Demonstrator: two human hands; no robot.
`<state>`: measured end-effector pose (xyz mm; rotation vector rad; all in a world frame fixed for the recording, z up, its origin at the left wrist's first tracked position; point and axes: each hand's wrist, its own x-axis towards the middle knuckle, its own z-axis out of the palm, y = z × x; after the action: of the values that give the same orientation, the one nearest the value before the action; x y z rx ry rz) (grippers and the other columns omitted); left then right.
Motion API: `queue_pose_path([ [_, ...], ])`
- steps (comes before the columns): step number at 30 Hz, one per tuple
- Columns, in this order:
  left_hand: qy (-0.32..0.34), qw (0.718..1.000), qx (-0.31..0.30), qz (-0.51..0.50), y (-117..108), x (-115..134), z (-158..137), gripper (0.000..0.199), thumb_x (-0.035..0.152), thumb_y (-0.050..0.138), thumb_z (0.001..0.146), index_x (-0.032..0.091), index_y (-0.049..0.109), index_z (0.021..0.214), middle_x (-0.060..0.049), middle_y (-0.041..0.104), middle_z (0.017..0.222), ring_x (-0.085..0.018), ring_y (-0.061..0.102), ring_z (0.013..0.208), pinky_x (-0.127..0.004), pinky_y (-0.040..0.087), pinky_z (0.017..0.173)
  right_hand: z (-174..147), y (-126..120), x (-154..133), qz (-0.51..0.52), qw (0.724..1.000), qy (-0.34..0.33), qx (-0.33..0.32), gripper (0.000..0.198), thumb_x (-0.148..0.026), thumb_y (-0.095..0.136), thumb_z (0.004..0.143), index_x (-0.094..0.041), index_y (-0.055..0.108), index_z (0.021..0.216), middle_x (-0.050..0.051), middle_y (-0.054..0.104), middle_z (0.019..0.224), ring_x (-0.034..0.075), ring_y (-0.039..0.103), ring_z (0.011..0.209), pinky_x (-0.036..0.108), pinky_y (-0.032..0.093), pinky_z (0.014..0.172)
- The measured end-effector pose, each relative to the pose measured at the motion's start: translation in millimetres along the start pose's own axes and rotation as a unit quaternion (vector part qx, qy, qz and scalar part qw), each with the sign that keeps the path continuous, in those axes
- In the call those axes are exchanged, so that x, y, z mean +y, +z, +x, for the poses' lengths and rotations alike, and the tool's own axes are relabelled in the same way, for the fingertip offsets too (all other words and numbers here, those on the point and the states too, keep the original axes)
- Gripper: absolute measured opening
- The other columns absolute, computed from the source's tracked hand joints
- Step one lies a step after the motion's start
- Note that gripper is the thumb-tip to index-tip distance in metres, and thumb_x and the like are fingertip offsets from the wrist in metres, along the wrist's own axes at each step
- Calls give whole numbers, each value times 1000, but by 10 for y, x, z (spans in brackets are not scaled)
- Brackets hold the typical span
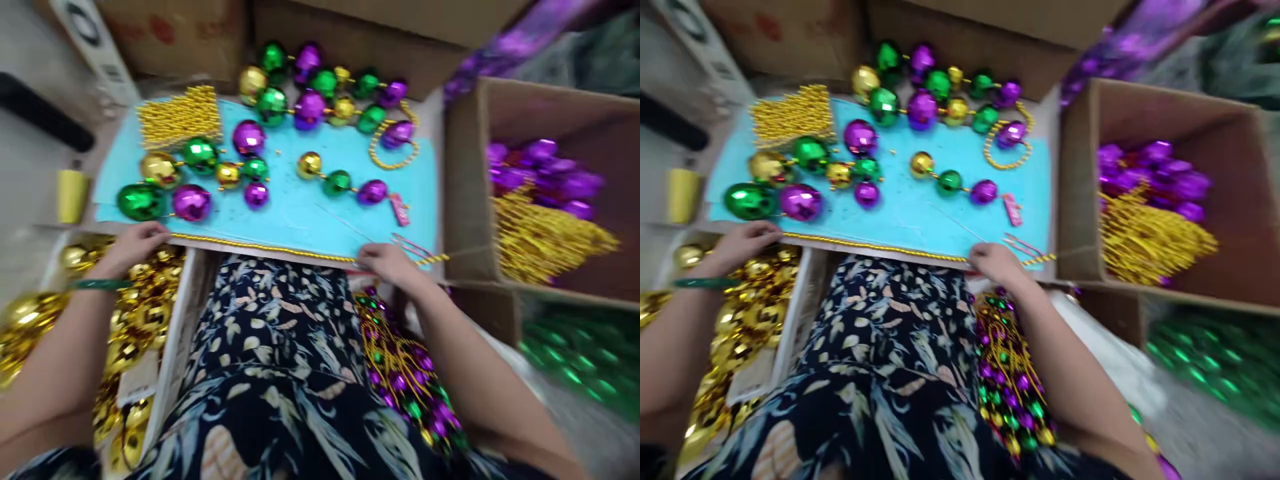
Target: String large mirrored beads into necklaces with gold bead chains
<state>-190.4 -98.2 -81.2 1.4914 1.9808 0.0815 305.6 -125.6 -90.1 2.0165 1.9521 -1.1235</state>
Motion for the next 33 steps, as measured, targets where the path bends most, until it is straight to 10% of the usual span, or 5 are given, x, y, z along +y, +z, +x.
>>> queue_pose_path([
  [10,-51,998,22,20,-10,385,-239,28,56,51,63,29,55,68,9,53,59,-16,44,62,-26,34,59,-1,-9,11,-9,997,70,16,15,-21,54,65,-16,67,71,4,61,66,13,49,60,24,30,55],
  [33,-37,999,24,4,-1,253,-111,33,50,56,57,21,59,72,6,55,62,-13,46,66,-21,35,60,-59,-43,10,-44,998,51,8,15,-24,52,66,-17,66,70,4,60,65,14,50,61,25,29,53],
])
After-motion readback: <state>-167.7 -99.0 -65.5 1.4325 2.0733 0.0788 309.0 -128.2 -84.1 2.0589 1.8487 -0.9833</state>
